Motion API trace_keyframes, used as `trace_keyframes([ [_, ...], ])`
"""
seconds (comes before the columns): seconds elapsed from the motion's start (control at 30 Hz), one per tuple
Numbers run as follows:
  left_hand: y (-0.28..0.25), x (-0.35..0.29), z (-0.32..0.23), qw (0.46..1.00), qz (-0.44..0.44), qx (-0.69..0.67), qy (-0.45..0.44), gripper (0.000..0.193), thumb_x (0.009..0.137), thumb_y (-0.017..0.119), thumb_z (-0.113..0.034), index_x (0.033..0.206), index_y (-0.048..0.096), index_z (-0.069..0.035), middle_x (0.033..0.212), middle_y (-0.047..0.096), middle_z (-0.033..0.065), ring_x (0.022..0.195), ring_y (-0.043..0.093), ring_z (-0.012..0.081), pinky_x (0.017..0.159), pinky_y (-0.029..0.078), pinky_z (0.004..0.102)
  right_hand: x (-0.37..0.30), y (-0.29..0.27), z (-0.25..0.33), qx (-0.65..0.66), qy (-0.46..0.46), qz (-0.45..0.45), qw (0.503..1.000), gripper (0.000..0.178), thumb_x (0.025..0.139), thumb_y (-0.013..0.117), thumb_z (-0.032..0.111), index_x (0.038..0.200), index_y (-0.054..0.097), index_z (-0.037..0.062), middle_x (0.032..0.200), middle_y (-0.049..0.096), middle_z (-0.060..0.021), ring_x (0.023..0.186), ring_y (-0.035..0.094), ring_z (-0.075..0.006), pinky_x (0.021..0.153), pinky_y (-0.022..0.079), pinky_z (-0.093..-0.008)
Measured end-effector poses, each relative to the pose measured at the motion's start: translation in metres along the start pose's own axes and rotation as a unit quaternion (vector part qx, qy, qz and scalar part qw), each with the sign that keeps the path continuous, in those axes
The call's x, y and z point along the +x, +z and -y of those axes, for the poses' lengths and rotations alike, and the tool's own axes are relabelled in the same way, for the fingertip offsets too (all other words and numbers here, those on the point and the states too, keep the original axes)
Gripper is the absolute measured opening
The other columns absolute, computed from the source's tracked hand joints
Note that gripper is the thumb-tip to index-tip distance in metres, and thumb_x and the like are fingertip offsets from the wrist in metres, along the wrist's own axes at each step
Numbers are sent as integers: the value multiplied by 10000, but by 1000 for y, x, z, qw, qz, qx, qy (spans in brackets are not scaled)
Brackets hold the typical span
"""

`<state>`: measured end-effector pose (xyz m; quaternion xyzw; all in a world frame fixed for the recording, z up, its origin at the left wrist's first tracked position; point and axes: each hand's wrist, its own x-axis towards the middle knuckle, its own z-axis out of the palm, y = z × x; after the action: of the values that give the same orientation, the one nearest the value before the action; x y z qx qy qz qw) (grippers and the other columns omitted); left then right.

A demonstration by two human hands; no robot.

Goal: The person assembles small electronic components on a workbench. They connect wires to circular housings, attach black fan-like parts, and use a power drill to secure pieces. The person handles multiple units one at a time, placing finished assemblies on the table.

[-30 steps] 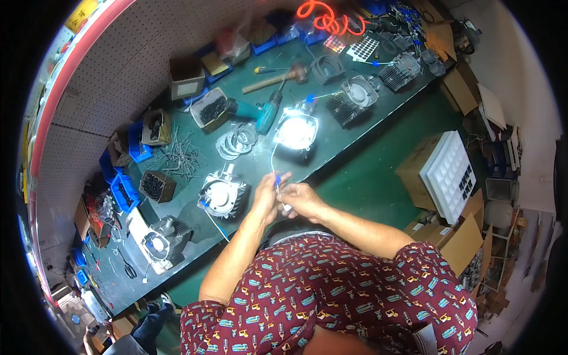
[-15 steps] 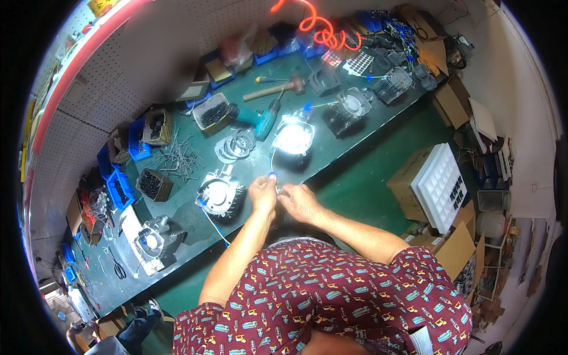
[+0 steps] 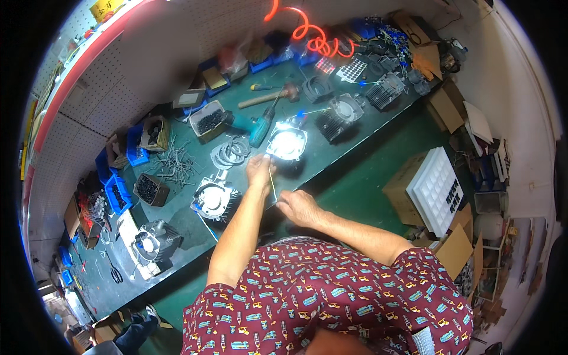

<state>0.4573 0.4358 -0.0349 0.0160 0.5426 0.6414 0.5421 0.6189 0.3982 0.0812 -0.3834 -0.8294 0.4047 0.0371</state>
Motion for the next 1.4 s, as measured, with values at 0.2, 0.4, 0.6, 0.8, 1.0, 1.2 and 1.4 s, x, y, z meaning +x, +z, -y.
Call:
trace_keyframes([
  [0.2, -6, -7, 0, 999, -15, 30, 8, 247, 983, 657, -111, 1188, 545, -32, 902, 670, 81, 726, 632, 126, 620, 590, 254, 53, -65, -43, 33, -89, -196, 976, 349, 858, 725, 367, 940, 708, 28, 976, 697, -188, 973, 635, -374, 864, 501, -464],
  [0.4, -8, -23, -1, 998, -40, 37, 36, 240, 1002, 639, -140, 1204, 571, -31, 936, 669, 60, 778, 634, 110, 687, 602, 269, 172, -76, -107, 10, -168, -280, 945, 502, 773, 801, 345, 1123, 687, 3, 1272, 627, -196, 1198, 559, -370, 1035, 441, -434],
  [0.6, -1, -44, 0, 991, -93, 73, 62, 227, 996, 651, -141, 1190, 598, -35, 958, 675, 30, 804, 639, 104, 717, 577, 271, 193, -58, -125, 157, -168, -178, 957, 471, 728, 837, 308, 1082, 725, 17, 1288, 632, -216, 1202, 592, -374, 1045, 452, -441],
  [0.8, 3, -47, 14, 980, -129, 90, 124, 131, 985, 660, -101, 1077, 597, -33, 936, 670, 32, 803, 630, 96, 701, 576, 264, 192, -63, -121, 145, -200, -188, 951, 444, 721, 847, 243, 1072, 721, 3, 1240, 661, -180, 1160, 607, -369, 1008, 475, -431],
  [1.0, -8, -38, 5, 976, -45, 164, 139, 70, 969, 636, -24, 1030, 605, -11, 972, 676, 63, 843, 632, 109, 752, 575, 284, 192, -74, -119, 171, -202, -155, 952, 402, 757, 828, 187, 1092, 712, -3, 1184, 686, -181, 1100, 652, -346, 953, 514, -403],
  [1.2, -13, -40, -3, 951, -21, 281, 127, 70, 964, 653, -45, 1016, 622, -10, 923, 664, 32, 814, 608, 93, 728, 530, 258, 191, -75, -119, 180, -217, -133, 950, 417, 753, 833, 201, 1087, 695, -7, 1128, 691, -176, 1060, 661, -347, 932, 520, -401],
  [1.4, -17, -32, -19, 979, 22, 200, 35, 49, 966, 633, -16, 1000, 604, -36, 957, 689, 57, 835, 643, 118, 741, 574, 298, 194, -78, -119, 161, -231, -122, 952, 408, 743, 838, 209, 1073, 702, 10, 1086, 704, -155, 1053, 657, -327, 924, 516, -403],
])
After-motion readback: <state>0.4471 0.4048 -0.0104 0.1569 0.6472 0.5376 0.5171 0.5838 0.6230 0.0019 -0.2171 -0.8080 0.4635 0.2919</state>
